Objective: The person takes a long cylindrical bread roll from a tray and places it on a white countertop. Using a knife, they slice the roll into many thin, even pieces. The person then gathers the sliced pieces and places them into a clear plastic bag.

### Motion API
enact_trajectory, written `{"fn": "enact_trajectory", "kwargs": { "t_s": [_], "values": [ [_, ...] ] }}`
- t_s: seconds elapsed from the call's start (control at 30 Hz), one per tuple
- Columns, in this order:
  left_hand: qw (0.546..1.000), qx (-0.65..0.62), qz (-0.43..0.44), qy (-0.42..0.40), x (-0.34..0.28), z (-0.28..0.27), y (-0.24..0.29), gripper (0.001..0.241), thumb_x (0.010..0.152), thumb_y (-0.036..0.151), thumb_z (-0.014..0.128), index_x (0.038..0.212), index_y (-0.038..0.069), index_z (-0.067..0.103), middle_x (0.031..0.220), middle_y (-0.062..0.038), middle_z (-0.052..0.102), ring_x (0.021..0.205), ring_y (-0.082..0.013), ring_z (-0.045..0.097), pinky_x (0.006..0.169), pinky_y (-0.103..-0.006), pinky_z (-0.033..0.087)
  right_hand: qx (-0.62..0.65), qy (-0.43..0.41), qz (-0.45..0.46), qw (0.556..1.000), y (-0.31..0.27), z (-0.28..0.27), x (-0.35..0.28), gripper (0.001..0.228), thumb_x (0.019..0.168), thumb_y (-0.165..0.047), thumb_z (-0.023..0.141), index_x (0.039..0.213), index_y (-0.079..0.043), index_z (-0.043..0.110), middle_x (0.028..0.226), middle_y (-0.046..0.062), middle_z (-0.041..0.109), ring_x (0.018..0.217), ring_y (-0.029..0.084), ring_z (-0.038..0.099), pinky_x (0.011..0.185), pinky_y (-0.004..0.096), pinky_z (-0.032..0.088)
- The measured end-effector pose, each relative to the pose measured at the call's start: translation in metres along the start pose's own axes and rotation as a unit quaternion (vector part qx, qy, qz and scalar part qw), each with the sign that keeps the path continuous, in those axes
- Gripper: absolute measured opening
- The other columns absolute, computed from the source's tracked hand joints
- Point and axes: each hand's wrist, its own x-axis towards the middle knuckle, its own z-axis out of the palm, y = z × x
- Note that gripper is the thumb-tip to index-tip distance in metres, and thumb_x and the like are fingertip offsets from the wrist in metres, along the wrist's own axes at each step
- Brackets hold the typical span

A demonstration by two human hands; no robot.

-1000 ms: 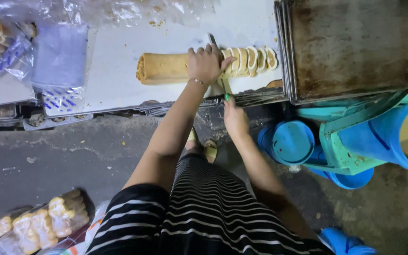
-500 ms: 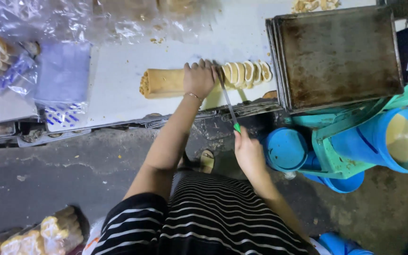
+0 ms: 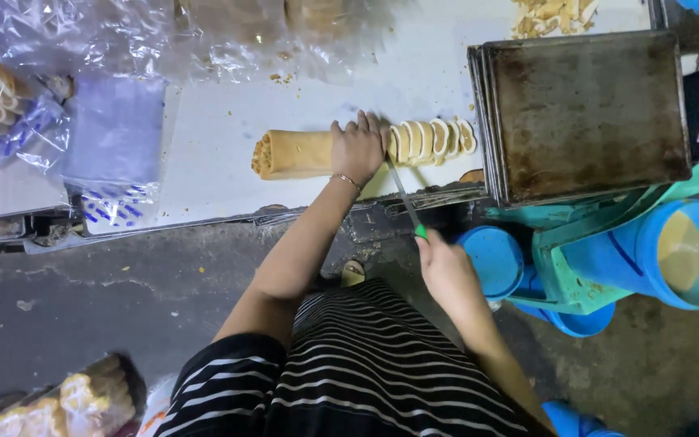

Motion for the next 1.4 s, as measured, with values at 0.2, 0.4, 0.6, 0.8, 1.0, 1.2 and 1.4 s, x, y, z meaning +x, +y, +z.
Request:
{"fn": "enact_trajectory", "kwargs": {
  "t_s": [0.2, 0.4, 0.6, 0.8, 1.0, 1.2, 1.4],
  "values": [
    [0.998, 0.028, 0.040, 0.030, -0.011, -0.004, -0.002, 0.075, 0.108, 0.057, 0.021, 0.143, 0.001, 0.056, 0.140, -0.020, 0.064, 0.113, -0.0319, 0.068, 0.107, -0.0639, 0.031, 0.035, 0.099, -0.050, 0.993, 0.008, 0.070, 0.074, 0.032, 0.108, -0.031, 0.047, 0.117, -0.007, 0.066, 0.069, 0.025, 0.067, 0.072, 0.041, 0.075, 0.058, 0.048, 0.061],
    [0.998, 0.020, 0.036, 0.050, -0.006, 0.005, -0.002, 0.078, 0.107, 0.062, 0.021, 0.139, 0.002, 0.060, 0.135, -0.018, 0.068, 0.109, -0.0305, 0.070, 0.105, -0.0614, 0.034, 0.035, -0.045, 0.019, 0.998, 0.016, 0.028, -0.013, 0.030, 0.106, -0.036, 0.046, 0.120, -0.019, 0.066, 0.072, 0.029, 0.070, 0.082, 0.046, 0.074, 0.072, 0.056, 0.060],
    [0.998, 0.035, 0.040, 0.028, -0.008, 0.008, -0.001, 0.077, 0.106, 0.061, 0.022, 0.142, 0.003, 0.057, 0.136, -0.017, 0.067, 0.111, -0.0299, 0.069, 0.105, -0.0609, 0.034, 0.030, 0.084, -0.033, 0.995, 0.028, 0.105, 0.073, 0.029, 0.109, -0.035, 0.044, 0.115, -0.013, 0.061, 0.068, 0.023, 0.068, 0.073, 0.040, 0.075, 0.059, 0.049, 0.061],
    [0.998, 0.030, 0.046, -0.008, -0.005, -0.003, -0.004, 0.080, 0.106, 0.064, 0.015, 0.142, 0.007, 0.059, 0.139, -0.013, 0.066, 0.114, -0.0286, 0.069, 0.106, -0.0578, 0.035, 0.015, -0.025, 0.038, 0.999, 0.033, 0.074, -0.019, 0.036, 0.110, -0.039, 0.037, 0.129, -0.017, 0.059, 0.070, 0.028, 0.069, 0.075, 0.046, 0.075, 0.065, 0.055, 0.061],
    [0.996, 0.048, 0.044, -0.064, -0.012, -0.013, 0.001, 0.081, 0.105, 0.065, 0.010, 0.146, 0.010, 0.054, 0.145, -0.011, 0.062, 0.121, -0.0272, 0.066, 0.107, -0.0570, 0.035, 0.074, 0.054, 0.006, 0.996, 0.027, 0.134, 0.082, 0.029, 0.111, -0.031, 0.039, 0.121, -0.011, 0.057, 0.068, 0.024, 0.068, 0.068, 0.042, 0.075, 0.055, 0.051, 0.060],
    [0.998, 0.038, 0.009, -0.054, -0.005, -0.014, -0.002, 0.090, 0.102, 0.074, 0.014, 0.141, 0.007, 0.060, 0.140, -0.012, 0.066, 0.121, -0.0302, 0.066, 0.108, -0.0591, 0.031, -0.066, 0.082, -0.017, 0.994, 0.086, 0.134, -0.060, 0.030, 0.108, -0.039, 0.047, 0.121, -0.017, 0.062, 0.057, 0.018, 0.065, 0.056, 0.035, 0.073, 0.046, 0.044, 0.058],
    [0.995, 0.039, 0.034, -0.088, -0.004, -0.005, -0.019, 0.066, 0.108, 0.044, 0.012, 0.147, 0.011, 0.054, 0.149, -0.012, 0.058, 0.127, -0.0315, 0.061, 0.107, -0.0621, 0.030, -0.059, 0.102, 0.029, 0.993, 0.025, 0.035, -0.087, 0.030, 0.108, -0.041, 0.046, 0.121, -0.021, 0.064, 0.055, 0.020, 0.064, 0.058, 0.037, 0.073, 0.048, 0.044, 0.057]
  ]
}}
